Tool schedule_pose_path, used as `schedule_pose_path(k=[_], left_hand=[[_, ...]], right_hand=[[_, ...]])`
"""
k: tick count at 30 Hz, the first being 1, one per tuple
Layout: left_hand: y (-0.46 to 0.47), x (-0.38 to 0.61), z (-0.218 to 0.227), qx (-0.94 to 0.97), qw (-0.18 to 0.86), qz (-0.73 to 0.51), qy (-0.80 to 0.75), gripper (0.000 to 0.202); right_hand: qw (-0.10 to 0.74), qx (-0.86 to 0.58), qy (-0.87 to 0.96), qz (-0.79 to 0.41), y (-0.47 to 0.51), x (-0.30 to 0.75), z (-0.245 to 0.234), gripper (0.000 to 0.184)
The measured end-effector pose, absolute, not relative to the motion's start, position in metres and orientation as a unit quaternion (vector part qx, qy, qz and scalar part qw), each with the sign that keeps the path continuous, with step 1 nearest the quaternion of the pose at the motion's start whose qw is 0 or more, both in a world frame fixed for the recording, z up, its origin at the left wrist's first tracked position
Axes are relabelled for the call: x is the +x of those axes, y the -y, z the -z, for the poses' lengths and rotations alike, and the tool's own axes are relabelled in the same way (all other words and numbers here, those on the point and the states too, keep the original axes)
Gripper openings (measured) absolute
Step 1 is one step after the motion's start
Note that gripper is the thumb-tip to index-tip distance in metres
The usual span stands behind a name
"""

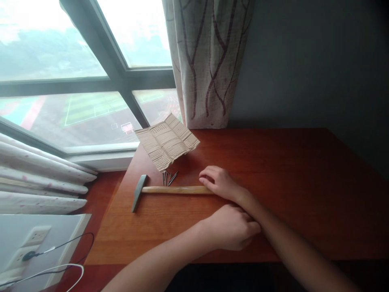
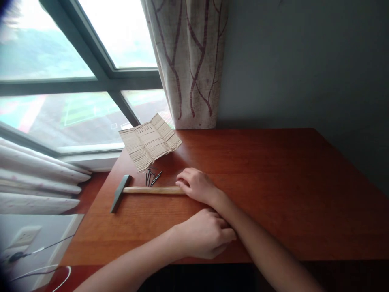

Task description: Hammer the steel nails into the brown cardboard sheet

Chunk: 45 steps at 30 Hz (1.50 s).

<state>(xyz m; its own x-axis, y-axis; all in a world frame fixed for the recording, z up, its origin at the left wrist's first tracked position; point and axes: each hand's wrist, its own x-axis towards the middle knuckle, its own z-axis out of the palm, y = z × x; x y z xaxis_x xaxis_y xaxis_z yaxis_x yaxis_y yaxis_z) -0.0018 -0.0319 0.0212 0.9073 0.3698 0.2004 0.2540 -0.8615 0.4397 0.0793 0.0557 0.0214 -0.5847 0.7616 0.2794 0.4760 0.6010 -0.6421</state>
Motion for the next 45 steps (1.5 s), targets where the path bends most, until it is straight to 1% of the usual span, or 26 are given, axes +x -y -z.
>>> schedule_pose_path(k=[1,3,4,6,8,10,12,14,19,25,31,39,45], left_hand=[[0.040,-0.003,-0.025,0.955,0.214,-0.134,-0.156,0.008],[0.059,-0.008,-0.030,0.948,0.248,-0.137,-0.148,0.013],[0.068,-0.012,-0.032,0.943,0.263,-0.141,-0.146,0.016],[0.086,-0.018,-0.030,0.937,0.280,-0.140,-0.156,0.015],[0.101,-0.024,-0.024,0.931,0.288,-0.141,-0.176,0.011],[0.113,-0.028,-0.013,0.921,0.300,-0.166,-0.186,0.007],[0.121,-0.029,-0.003,0.905,0.318,-0.201,-0.198,0.008],[0.126,-0.029,0.004,0.884,0.344,-0.234,-0.213,0.013],[0.126,-0.028,0.001,0.840,0.410,-0.262,-0.240,0.021],[0.122,-0.026,-0.014,0.816,0.449,-0.259,-0.254,0.022],[0.121,-0.027,-0.014,0.809,0.459,-0.257,-0.261,0.020],[0.125,-0.025,-0.010,0.795,0.465,-0.272,-0.278,0.018],[0.125,-0.023,-0.009,0.797,0.462,-0.268,-0.282,0.018]], right_hand=[[0.258,-0.349,0.866,-0.247,-0.050,0.070,-0.024,0.011],[0.214,-0.324,0.896,-0.217,-0.039,0.049,-0.026,0.014],[0.190,-0.320,0.907,-0.199,-0.034,0.039,-0.026,0.018],[0.154,-0.330,0.918,-0.156,-0.026,0.017,-0.025,0.028],[0.140,-0.343,0.921,-0.125,-0.020,-0.002,-0.023,0.035],[0.135,-0.352,0.920,-0.108,-0.017,-0.017,-0.022,0.037],[0.136,-0.349,0.922,-0.100,-0.015,-0.027,-0.022,0.032],[0.136,-0.342,0.925,-0.093,-0.013,-0.031,-0.022,0.028],[0.125,-0.338,0.929,-0.080,-0.011,-0.032,-0.021,0.020],[0.129,-0.332,0.930,-0.089,-0.014,-0.030,-0.022,0.025],[0.133,-0.329,0.931,-0.086,-0.017,-0.028,-0.025,0.021],[0.138,-0.332,0.929,-0.088,-0.018,-0.026,-0.021,0.024],[0.107,-0.313,0.941,-0.067,-0.017,-0.025,-0.022,0.020]])
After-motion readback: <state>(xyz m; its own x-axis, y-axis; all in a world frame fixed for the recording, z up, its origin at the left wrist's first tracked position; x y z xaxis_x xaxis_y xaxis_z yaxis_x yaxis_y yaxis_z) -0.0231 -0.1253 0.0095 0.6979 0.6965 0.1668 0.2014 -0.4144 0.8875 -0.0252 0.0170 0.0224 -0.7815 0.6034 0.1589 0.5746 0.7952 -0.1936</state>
